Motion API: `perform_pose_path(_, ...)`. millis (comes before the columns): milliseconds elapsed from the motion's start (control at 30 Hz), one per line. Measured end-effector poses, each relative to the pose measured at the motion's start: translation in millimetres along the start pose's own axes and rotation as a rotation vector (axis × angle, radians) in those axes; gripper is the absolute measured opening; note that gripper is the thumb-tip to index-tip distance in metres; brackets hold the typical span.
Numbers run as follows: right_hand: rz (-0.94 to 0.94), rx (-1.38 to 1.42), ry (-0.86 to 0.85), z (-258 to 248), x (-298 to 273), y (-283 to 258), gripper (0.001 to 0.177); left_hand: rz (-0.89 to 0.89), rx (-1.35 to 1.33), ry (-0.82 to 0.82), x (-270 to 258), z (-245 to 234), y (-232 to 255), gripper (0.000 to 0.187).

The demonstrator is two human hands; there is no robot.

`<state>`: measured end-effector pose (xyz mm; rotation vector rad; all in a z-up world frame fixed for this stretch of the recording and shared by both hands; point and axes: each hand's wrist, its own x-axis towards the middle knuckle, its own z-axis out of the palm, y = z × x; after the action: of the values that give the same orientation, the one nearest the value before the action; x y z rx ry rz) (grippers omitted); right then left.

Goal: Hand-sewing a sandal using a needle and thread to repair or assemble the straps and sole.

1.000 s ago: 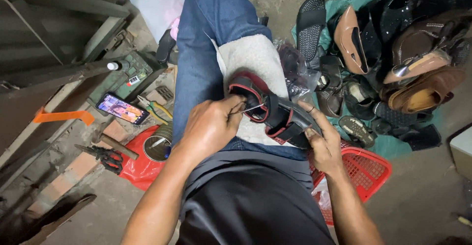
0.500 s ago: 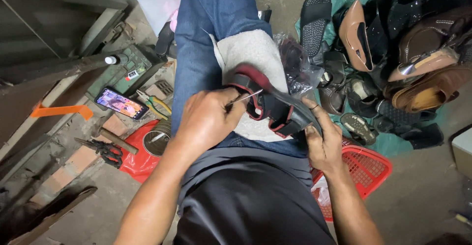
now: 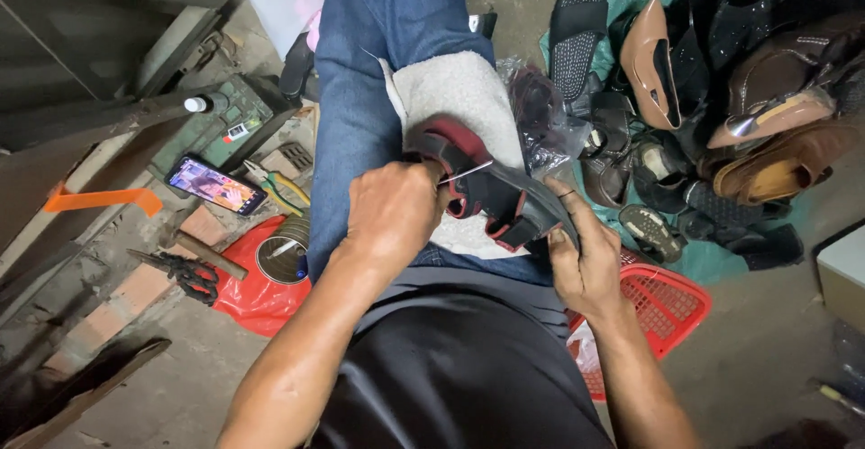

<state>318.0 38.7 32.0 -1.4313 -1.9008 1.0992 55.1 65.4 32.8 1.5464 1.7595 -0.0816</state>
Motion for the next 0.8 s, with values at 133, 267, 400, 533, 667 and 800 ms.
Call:
perform_pose_path(133, 0.066, 0.035, 0.007, -1.2, 0.6, -0.7, 0.058, 0.000, -0.200, -0.032, -4.9, -5.6, 1.5, 0.015)
perform_pose_path(267, 0.178, 0.090, 0.007, -1.5, 6.8, -24.3, 0.055, 0.164, -1.028, 0.068, -28.0, -16.1, -22.6, 0.014)
perform_pose_path(400, 0.231, 0.085, -0.008, 6.0, 17.8, -66.5, 0.055, 0.058, -1.082, 0.164, -62.6, -42.7, -65.4, 0.009)
perform_pose_path(533, 0.175, -0.082, -0.070, 28.2, 19.1, -83.0, 0.055, -0.024, -0.870, 0.285, -91.0, -46.3, -124.6, 0.007)
perform_pose_path(667, 0.005, -0.179, -0.083, 49.9, 31.4, -98.5, 0.050, -0.365, -0.167, 0.330, -103.2, -31.7, -157.6, 0.022)
perform_pose_path(800, -0.044, -0.320, -0.100, 52.8, 25.6, -94.7, 0.047, -0.318, 0.088, 0.644, -98.0, 9.2, -144.2, 0.018)
